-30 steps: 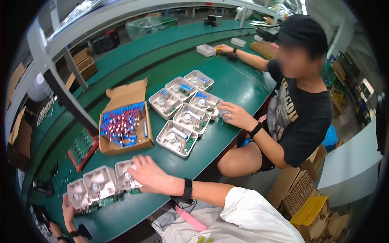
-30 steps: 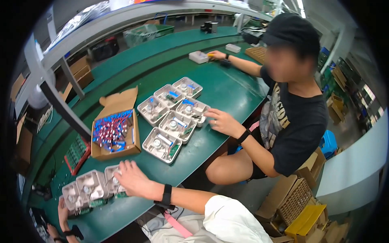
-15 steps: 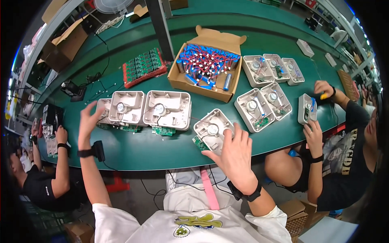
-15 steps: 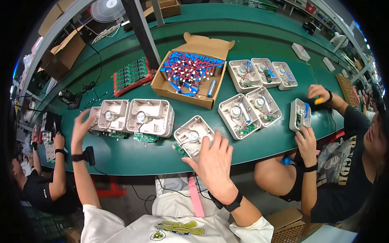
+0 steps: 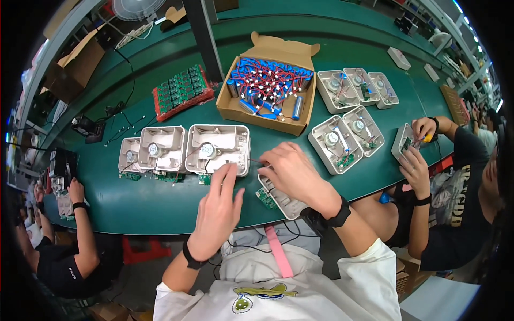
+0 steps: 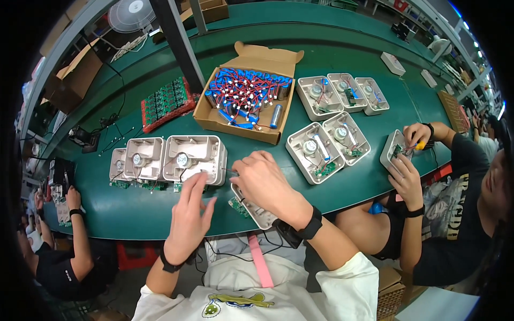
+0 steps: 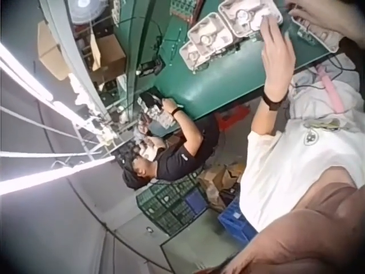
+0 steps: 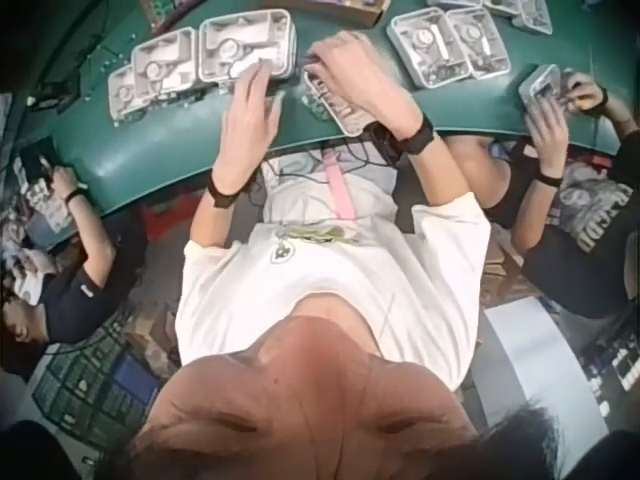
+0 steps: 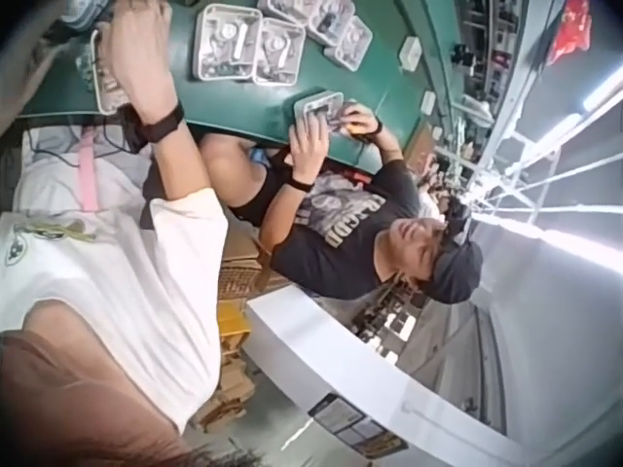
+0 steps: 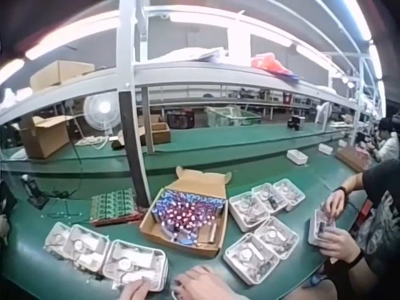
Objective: The person assembles electronic devices by picking up a plastic housing, inserting a circuit board, and connecting a battery pack. They then press the components into place and set the completed assembly aside on the workbench.
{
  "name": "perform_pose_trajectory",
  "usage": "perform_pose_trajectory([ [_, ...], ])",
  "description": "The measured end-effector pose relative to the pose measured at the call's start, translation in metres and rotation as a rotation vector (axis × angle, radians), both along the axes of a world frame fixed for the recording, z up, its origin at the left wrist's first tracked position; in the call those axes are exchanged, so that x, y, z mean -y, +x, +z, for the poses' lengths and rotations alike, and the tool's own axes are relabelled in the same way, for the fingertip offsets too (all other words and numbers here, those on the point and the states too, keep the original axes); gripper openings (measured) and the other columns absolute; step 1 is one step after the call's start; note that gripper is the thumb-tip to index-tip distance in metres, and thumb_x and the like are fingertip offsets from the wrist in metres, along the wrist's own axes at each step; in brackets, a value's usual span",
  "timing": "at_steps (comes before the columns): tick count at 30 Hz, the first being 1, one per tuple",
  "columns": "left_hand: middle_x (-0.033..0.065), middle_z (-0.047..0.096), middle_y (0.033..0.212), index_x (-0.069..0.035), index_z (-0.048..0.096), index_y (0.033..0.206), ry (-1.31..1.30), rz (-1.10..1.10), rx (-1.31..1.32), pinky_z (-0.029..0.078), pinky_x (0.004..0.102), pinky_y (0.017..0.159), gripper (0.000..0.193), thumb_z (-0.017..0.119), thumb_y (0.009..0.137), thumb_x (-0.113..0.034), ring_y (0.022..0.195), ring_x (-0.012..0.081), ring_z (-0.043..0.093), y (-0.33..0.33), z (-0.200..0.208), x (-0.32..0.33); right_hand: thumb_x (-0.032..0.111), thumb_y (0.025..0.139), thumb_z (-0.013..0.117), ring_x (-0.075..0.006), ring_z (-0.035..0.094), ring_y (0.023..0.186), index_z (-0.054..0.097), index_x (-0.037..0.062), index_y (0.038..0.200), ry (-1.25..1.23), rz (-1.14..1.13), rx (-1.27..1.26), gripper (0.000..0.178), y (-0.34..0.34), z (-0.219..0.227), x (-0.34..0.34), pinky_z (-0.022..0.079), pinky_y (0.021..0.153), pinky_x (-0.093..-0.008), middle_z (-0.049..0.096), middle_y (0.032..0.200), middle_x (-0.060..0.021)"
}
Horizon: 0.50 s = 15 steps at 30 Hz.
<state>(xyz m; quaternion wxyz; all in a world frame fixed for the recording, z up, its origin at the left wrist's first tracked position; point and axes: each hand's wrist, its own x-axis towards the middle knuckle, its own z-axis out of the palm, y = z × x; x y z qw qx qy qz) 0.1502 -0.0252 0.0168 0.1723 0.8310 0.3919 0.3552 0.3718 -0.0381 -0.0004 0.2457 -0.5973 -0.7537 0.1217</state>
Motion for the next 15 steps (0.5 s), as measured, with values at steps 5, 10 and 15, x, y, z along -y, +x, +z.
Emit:
perform_pose_trajectory([
  [5,0.0147,0.067,0.113,0.001,0.07,0.108,0.027,-0.093,-0.102,0.056,0.0402,0.067,0.017,0.072,0.092,0.007,0.081,0.0309,0.069,-0.005,-0.006,-0.027,0.011,0.091,0.076,-0.0343,0.068,0.096,0.075,0.0016,0.093,0.075,-0.074,-0.086,0.009,0.003,-0.001,-0.001,0.052,0.093,-0.0438,0.073,0.089,-0.0138],
  [10,0.0144,0.066,0.11,0.001,0.069,0.107,-0.003,-0.128,-0.029,0.055,0.0394,0.065,0.017,0.07,0.093,0.01,0.081,0.0312,0.069,-0.009,-0.01,-0.033,0.009,0.094,0.074,-0.0304,0.07,0.09,0.075,-0.0003,0.095,0.052,-0.204,-0.332,0.01,0.016,0.011,0.016,0.055,0.083,-0.0392,0.075,0.092,-0.0131],
  [15,0.0137,0.067,0.111,0.002,0.069,0.107,0.053,-0.126,-0.037,0.054,0.0338,0.061,0.019,0.071,0.091,0.012,0.078,0.0253,0.069,-0.006,-0.016,-0.032,0.01,0.099,0.071,-0.0205,0.073,0.091,0.075,-0.0036,0.103,-0.068,-0.3,-0.737,0.014,0.026,0.015,0.034,0.056,0.084,-0.0335,0.078,0.096,-0.01],
])
